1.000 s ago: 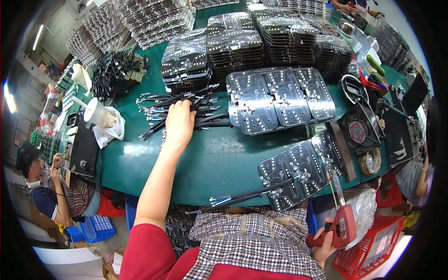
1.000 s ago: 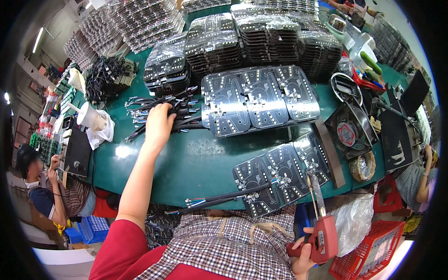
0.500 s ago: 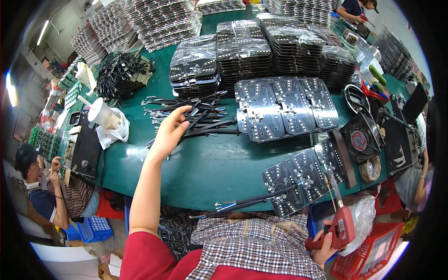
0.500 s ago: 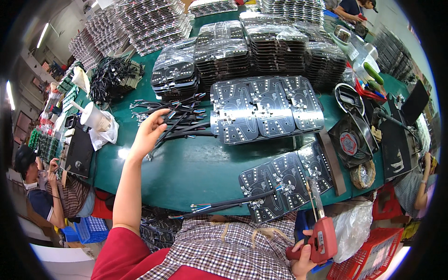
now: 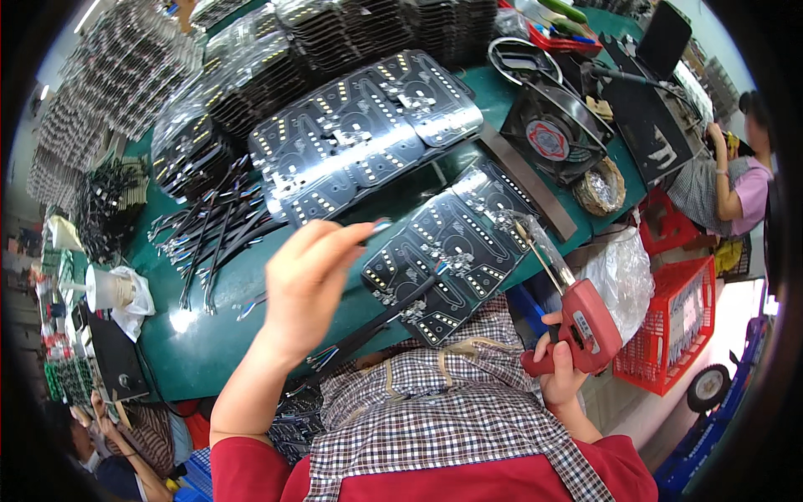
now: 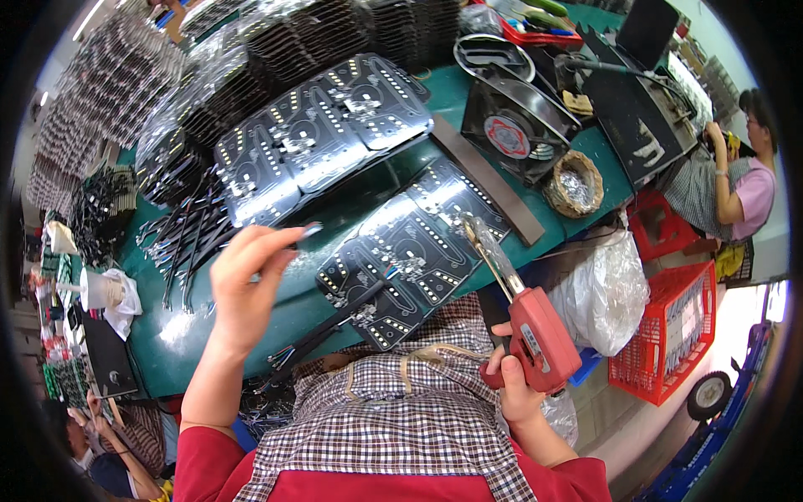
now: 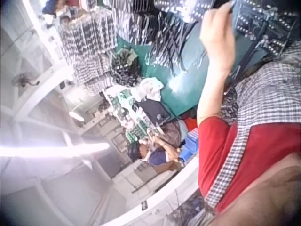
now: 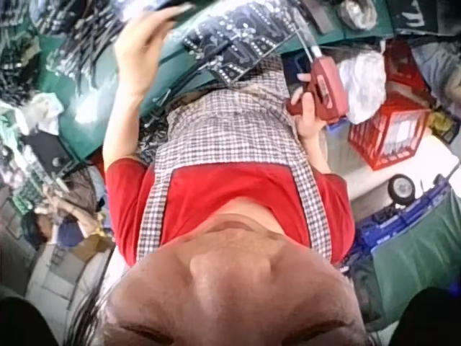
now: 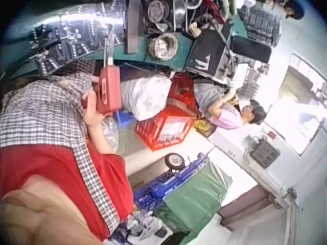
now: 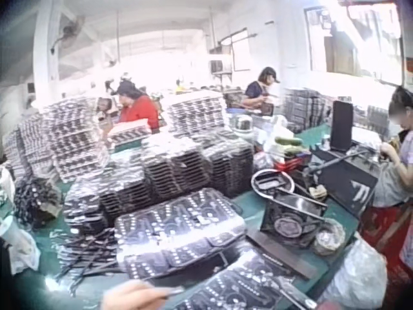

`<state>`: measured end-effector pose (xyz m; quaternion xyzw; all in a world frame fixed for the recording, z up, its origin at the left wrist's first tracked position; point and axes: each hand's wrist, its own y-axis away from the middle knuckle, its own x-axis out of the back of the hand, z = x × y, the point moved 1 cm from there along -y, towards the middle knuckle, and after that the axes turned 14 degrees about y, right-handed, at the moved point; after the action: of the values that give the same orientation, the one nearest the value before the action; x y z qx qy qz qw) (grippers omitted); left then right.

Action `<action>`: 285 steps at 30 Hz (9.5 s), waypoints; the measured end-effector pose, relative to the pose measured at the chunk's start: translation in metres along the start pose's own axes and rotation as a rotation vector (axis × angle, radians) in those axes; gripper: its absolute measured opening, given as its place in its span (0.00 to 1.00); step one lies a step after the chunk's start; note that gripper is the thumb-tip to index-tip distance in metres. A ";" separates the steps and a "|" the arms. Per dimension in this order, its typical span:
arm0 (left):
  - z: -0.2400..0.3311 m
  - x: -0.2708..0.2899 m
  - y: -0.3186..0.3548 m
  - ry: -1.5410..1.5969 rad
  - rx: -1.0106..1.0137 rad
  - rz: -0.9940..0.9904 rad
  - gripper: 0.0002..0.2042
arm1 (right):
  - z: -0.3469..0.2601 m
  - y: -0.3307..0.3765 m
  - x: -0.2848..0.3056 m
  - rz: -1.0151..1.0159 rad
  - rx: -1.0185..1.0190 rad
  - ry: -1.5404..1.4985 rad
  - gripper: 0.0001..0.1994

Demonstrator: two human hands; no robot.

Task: The person solders wires onto circuit boards using a soldering gun and places the assembled boards into a bin.

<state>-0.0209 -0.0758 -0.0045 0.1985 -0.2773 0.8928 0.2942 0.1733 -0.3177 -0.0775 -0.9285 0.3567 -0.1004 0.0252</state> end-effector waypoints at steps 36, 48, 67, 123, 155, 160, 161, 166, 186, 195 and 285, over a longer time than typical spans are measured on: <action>-0.015 -0.128 -0.029 -0.292 -0.200 -0.413 0.22 | -0.008 -0.037 0.021 -0.217 -0.440 -0.074 0.16; -0.015 -0.128 -0.028 -0.330 -0.206 -0.429 0.22 | -0.013 -0.040 0.026 -0.239 -0.386 -0.153 0.29; -0.016 -0.129 -0.027 -0.394 -0.250 -0.448 0.23 | 0.011 -0.020 0.031 -0.242 -0.365 0.202 0.23; -0.012 -0.139 -0.023 -0.543 -0.385 -0.422 0.22 | 0.018 0.000 0.029 -0.269 -0.362 0.324 0.35; -0.015 -0.137 -0.021 -0.525 -0.316 -0.364 0.17 | 0.006 -0.025 0.019 -0.198 -0.414 0.016 0.32; -0.014 -0.137 -0.022 -0.531 -0.294 -0.380 0.17 | 0.008 -0.025 0.022 -0.229 -0.414 0.102 0.32; -0.014 -0.137 -0.022 -0.531 -0.294 -0.380 0.17 | 0.009 -0.025 0.024 -0.256 -0.419 0.138 0.32; -0.015 -0.138 -0.022 -0.498 -0.289 -0.387 0.18 | 0.000 -0.033 0.024 -0.244 -0.352 0.111 0.32; 0.015 -0.114 0.057 -0.838 -0.130 -0.528 0.37 | 0.050 -0.083 0.006 0.506 0.408 0.248 0.51; 0.014 -0.090 0.085 -0.608 -0.413 -0.314 0.23 | 0.067 -0.098 -0.007 0.738 0.514 0.815 0.41; 0.036 0.041 -0.015 -0.975 -0.608 0.201 0.14 | 0.062 -0.100 -0.002 0.751 0.578 0.790 0.42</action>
<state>-0.0352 -0.0709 0.0502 0.4659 -0.6418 0.6024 0.0901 0.2499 -0.2433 -0.1266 -0.5877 0.6000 -0.5137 0.1752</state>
